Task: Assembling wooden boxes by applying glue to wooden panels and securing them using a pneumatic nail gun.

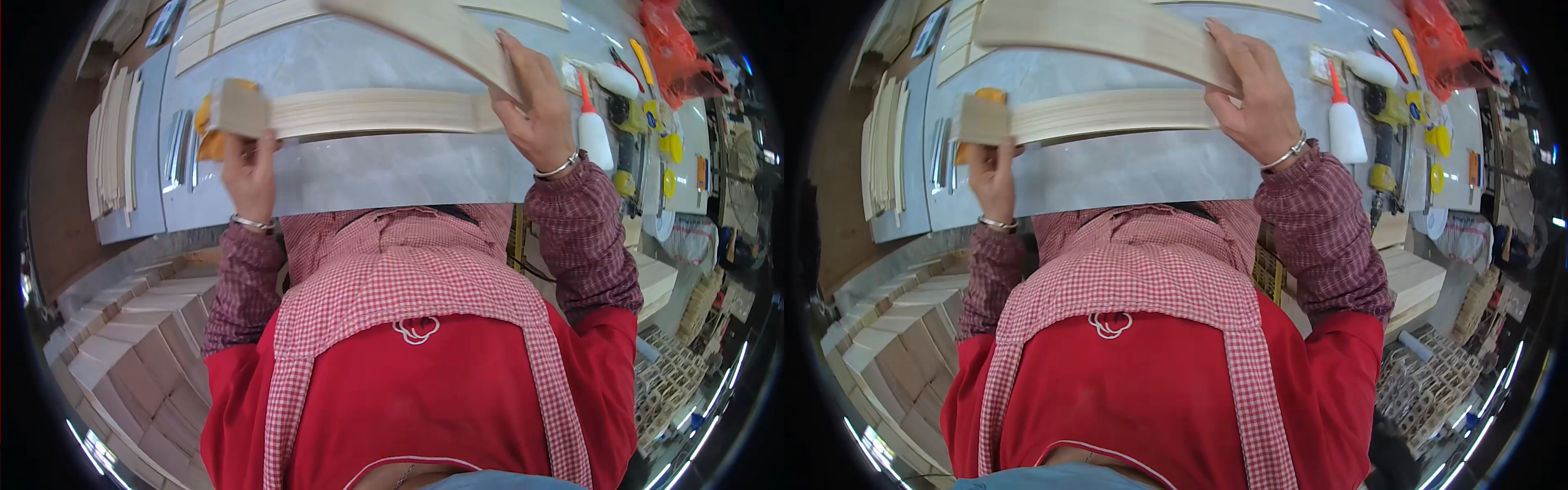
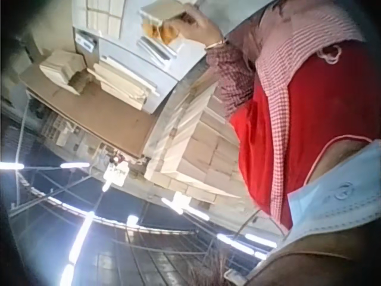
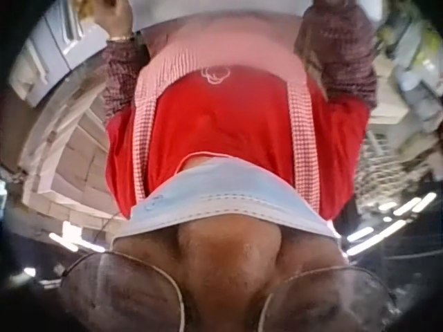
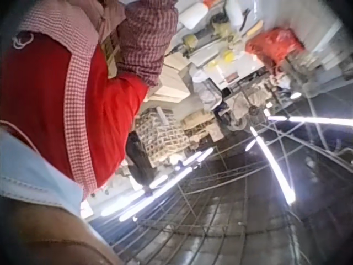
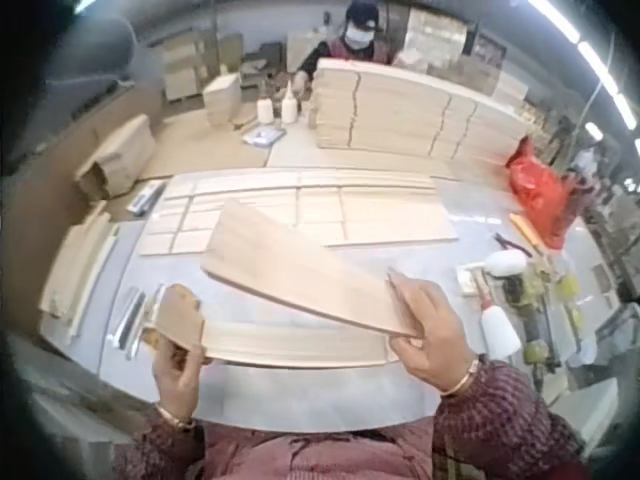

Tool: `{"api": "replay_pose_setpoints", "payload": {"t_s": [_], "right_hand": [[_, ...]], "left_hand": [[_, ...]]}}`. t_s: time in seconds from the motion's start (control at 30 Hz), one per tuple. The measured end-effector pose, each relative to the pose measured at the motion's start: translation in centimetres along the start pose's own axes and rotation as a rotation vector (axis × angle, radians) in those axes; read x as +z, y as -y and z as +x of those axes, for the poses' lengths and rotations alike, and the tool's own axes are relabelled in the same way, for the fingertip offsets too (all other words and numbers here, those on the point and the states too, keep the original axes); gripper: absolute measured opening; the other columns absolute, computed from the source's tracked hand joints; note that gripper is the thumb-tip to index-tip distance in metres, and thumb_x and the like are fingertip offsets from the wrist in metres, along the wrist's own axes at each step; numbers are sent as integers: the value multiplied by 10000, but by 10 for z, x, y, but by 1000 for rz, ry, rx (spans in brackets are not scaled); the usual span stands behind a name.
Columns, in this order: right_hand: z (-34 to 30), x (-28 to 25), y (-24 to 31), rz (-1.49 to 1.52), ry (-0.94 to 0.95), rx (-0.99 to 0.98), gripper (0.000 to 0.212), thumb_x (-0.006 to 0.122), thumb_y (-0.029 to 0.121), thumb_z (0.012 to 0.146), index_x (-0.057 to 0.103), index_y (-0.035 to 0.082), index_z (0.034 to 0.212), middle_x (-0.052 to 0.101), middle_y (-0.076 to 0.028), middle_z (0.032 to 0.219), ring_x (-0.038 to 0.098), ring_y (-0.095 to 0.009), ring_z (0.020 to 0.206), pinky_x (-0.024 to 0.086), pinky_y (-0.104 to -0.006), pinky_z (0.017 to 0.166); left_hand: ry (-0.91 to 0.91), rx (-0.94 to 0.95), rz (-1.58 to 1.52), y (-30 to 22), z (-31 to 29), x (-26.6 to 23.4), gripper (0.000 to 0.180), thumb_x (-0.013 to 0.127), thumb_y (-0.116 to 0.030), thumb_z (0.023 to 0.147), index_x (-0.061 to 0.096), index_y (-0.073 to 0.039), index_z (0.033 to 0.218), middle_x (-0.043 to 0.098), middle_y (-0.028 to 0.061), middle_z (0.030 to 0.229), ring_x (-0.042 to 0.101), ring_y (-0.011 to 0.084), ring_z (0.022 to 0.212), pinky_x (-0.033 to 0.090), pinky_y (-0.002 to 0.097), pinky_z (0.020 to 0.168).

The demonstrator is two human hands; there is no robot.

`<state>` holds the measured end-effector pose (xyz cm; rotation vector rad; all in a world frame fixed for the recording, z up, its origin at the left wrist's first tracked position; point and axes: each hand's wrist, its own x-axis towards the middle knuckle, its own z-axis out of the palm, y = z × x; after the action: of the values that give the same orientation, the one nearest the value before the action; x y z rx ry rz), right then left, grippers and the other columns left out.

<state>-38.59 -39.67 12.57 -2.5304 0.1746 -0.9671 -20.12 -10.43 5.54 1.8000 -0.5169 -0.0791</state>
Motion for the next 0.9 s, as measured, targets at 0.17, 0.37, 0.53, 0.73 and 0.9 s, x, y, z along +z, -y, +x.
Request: {"api": "replay_pose_setpoints", "payload": {"t_s": [0.17, 0.37, 0.53, 0.73, 0.9], "right_hand": [[4, 3, 21, -134, 275, -12, 623, 658, 80, 656, 536, 79, 1267, 556, -120, 1090, 536, -249, 943, 437, -320, 842], [9, -1, 33, -71, 386, 41, 634, 717, 240, 664, 551, 161, 1271, 557, -99, 1082, 521, -244, 948, 403, -339, 864], [17, 9, 42, 53, 413, 68, 622, 731, 241, 661, 567, 150, 1253, 557, -109, 1112, 521, -248, 958, 404, -338, 865], [23, 18, 41, 13, 511, -42, 595, 742, 187, 680, 571, 99, 1243, 539, -129, 1157, 523, -261, 1011, 426, -330, 881], [23, 25, 44, 25, 497, -42, 583, 752, 246, 671, 600, 144, 1224, 557, -122, 1123, 521, -249, 951, 407, -339, 860]], "left_hand": [[194, 223, 346, -1, -16, 16, 275, 677, -116, 784, 571, 1, 1010, 583, 81, 908, 567, 178, 750, 489, 279, 702], [215, 228, -4, -1, 6, -6, 386, 690, -118, 777, 566, -13, 1128, 559, 82, 1009, 571, 190, 837, 496, 272, 782], [418, 207, -248, -14, 28, -12, 517, 710, -138, 772, 525, -41, 1245, 544, 86, 1055, 572, 201, 896, 491, 275, 858], [546, 239, -174, -17, 39, -13, 575, 732, -149, 761, 505, -67, 1283, 539, 81, 1074, 583, 185, 890, 496, 264, 862], [571, 284, -144, -18, 46, -12, 579, 748, -149, 745, 515, -73, 1270, 546, 74, 1069, 589, 168, 858, 509, 243, 817]]}}
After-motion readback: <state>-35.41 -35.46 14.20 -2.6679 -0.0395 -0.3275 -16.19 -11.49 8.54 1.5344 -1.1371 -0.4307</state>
